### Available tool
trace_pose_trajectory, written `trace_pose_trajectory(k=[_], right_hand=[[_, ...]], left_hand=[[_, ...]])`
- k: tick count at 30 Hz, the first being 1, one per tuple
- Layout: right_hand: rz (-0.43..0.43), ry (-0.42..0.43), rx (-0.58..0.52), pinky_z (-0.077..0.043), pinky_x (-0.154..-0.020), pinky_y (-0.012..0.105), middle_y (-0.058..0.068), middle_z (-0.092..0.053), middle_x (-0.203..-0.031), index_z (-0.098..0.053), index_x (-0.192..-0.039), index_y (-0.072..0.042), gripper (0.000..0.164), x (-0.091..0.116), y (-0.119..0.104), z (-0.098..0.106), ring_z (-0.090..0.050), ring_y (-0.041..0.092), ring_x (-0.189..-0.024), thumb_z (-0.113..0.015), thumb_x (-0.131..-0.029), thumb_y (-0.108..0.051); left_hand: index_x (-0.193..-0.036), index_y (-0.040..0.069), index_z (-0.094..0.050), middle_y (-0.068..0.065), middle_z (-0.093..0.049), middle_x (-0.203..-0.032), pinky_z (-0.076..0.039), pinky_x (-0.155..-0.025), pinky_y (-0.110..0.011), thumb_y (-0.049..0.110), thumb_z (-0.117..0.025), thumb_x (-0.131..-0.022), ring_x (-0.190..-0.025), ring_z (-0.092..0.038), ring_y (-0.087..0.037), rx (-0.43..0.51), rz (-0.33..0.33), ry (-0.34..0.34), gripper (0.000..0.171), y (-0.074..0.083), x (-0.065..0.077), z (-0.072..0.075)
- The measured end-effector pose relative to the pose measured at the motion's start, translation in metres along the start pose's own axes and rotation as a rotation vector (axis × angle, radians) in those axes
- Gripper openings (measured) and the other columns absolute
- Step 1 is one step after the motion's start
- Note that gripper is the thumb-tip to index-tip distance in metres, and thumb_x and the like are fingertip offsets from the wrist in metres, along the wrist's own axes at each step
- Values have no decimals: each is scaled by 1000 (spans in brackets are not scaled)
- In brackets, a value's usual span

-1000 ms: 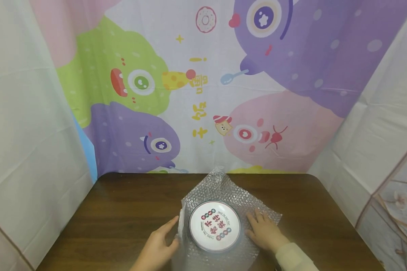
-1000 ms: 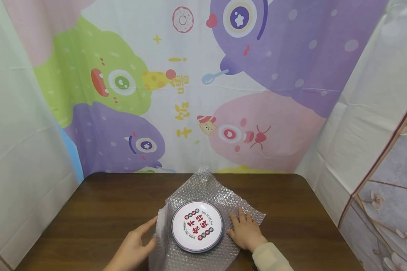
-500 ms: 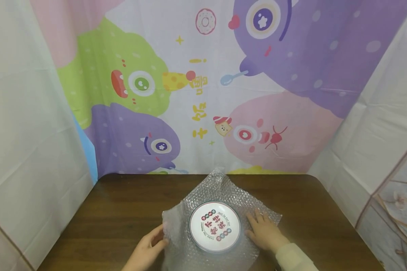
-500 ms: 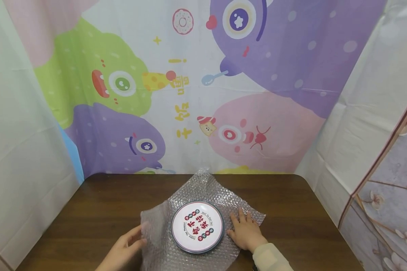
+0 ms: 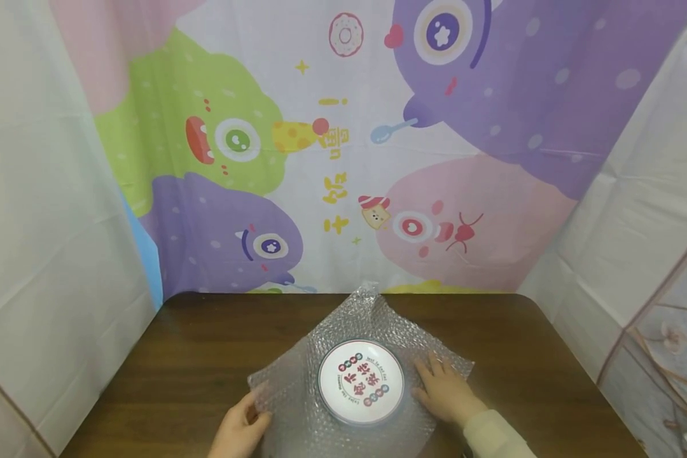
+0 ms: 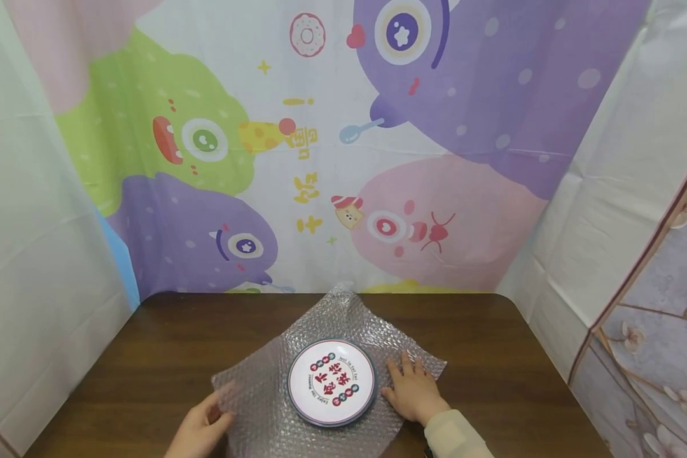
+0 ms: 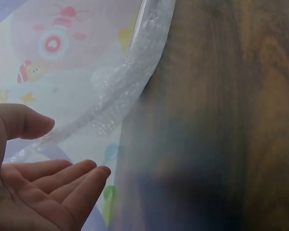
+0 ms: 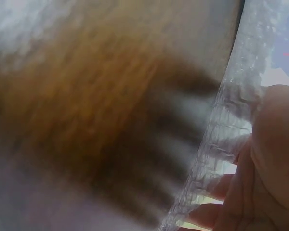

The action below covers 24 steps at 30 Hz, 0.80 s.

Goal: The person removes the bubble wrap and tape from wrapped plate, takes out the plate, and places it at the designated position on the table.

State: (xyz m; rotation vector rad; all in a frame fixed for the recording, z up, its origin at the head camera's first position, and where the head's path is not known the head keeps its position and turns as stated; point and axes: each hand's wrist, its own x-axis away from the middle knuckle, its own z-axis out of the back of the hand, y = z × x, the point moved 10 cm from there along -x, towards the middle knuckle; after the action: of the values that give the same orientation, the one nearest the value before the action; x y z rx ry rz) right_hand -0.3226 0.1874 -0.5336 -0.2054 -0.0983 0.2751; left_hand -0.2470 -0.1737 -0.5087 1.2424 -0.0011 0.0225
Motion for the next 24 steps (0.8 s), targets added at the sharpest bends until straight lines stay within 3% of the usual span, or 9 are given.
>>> trace_pose_trajectory(k=[4,8,14,17,20,22,24], right_hand=[[-3,1,-3,-30,-109,70,33,-32,-152,-42,-146,-4,65,1,0,1,-32,59,-135,-58,-95,-41],[-2,6,0,-30,-109,70,33,-32,-152,-43,-146,-4,65,0,0,1,-32,59,-136,-58,-95,-41],[6,15,9,-31,-108,70,33,-33,-151,-44,-145,-4,65,0,-1,3,-33,59,-135,-59,-94,-41],[10,17,14,-32,-108,70,33,-34,-151,-44,-145,-3,64,0,-1,4,-33,59,-134,-59,-94,-41],[11,9,15,-32,-108,70,33,-34,-151,-44,-145,-3,64,1,-1,4,-33,59,-134,-59,-94,-41],[9,4,16,-32,-109,69,33,-34,-151,-44,-145,-4,64,1,-1,3,-33,59,-135,-58,-95,-41],[8,1,13,-32,-109,69,33,-34,-151,-44,-145,-4,64,1,-1,2,-33,59,-135,-58,-95,-41]], left_hand=[[-134,-14,-48,-35,-56,-131,-57,-92,-38,15,-67,-91,-119,-60,-43,-76,30,53,55,-8,-2,12],[-136,-15,-45,-35,-56,-131,-58,-89,-42,25,-67,-93,-117,-61,-45,-135,82,96,63,-16,-6,23],[-141,-9,-41,-35,-59,-127,-60,-81,-37,19,-68,-91,-108,-66,-41,-174,103,136,64,-20,-9,34],[-142,-7,-41,-31,-65,-116,-59,-72,-33,16,-70,-88,-93,-69,-31,-249,89,157,65,-18,-11,39],[-141,-5,-43,-22,-68,-106,-51,-63,-28,13,-72,-84,-79,-62,-17,-336,74,172,67,-17,-13,42],[-141,-5,-44,-23,-68,-108,-51,-64,-30,11,-72,-83,-76,-61,-17,-382,58,171,67,-16,-14,42],[-140,-4,-45,-26,-67,-114,-55,-71,-39,11,-72,-82,-81,-64,-24,-429,49,157,66,-16,-15,40]])
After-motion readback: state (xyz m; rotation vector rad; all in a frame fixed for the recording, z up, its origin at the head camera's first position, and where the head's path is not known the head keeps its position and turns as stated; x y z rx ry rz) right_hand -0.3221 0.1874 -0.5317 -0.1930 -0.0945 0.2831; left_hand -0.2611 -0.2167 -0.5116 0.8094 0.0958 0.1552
